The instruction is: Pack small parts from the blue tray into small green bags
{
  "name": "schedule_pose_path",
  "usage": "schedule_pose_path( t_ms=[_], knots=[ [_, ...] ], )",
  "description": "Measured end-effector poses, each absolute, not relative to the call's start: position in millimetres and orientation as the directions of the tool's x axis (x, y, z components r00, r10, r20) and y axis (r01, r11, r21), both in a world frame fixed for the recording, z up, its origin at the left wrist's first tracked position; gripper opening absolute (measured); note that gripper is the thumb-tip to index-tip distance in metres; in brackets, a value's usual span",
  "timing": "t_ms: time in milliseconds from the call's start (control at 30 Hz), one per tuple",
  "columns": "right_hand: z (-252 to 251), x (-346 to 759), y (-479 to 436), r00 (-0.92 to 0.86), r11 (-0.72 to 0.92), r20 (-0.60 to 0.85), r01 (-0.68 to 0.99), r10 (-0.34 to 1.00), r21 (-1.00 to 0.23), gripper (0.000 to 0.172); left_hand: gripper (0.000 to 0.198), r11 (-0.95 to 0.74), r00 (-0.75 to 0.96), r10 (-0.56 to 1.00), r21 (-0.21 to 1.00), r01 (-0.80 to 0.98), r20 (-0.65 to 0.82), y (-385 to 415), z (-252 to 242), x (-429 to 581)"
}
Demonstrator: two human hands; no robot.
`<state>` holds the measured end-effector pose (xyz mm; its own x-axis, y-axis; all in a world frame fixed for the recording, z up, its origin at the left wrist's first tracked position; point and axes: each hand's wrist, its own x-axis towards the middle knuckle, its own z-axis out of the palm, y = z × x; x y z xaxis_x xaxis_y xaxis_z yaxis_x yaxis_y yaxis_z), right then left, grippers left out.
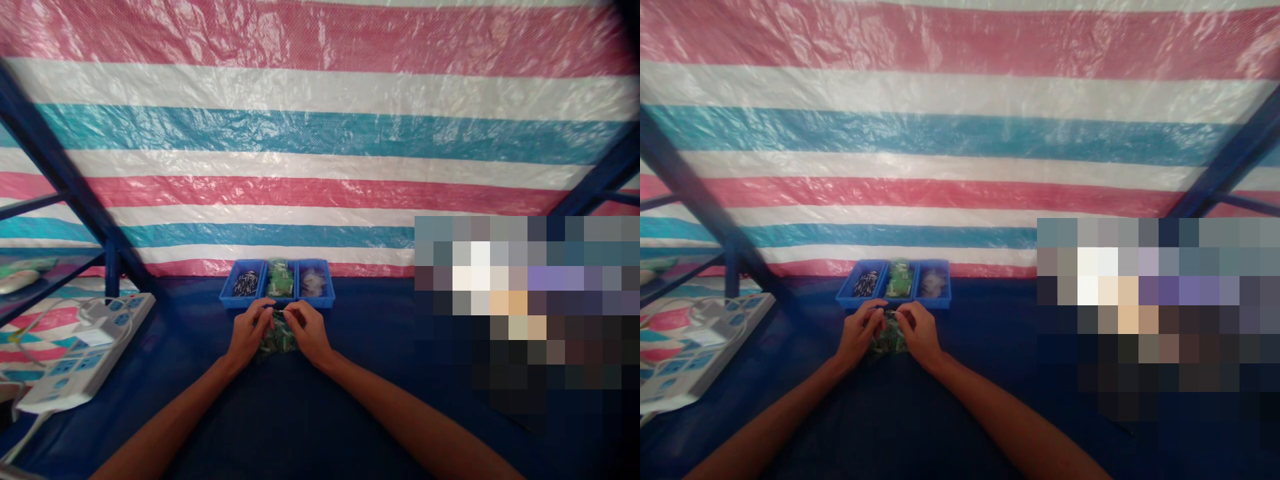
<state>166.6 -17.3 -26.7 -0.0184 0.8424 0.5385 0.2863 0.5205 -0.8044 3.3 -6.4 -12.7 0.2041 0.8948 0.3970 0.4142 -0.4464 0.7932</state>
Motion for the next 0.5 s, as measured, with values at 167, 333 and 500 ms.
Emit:
schedule_pose_path(
  t_ms=[167,333,500],
  knots=[
    [-27.3,166.4,-17.6,0.028,0.495,0.523,0.285,0.852,-0.821,0.018,0.019,-0.466,0.175,0.883,0.771,0.435,0.435,-5.3,-12.9,3.8],
    [-28.2,166.5,-17.5,0.024,0.487,0.515,0.288,0.857,-0.825,0.017,0.017,-0.47,0.169,0.879,0.745,0.473,0.447,-5.6,-11.3,4.8],
    [-27.9,166.6,-16.6,0.023,0.491,0.519,0.289,0.854,-0.822,0.018,0.016,-0.467,0.168,0.88,0.751,0.466,0.443,-6.1,-9.7,5.3]
  ],
)
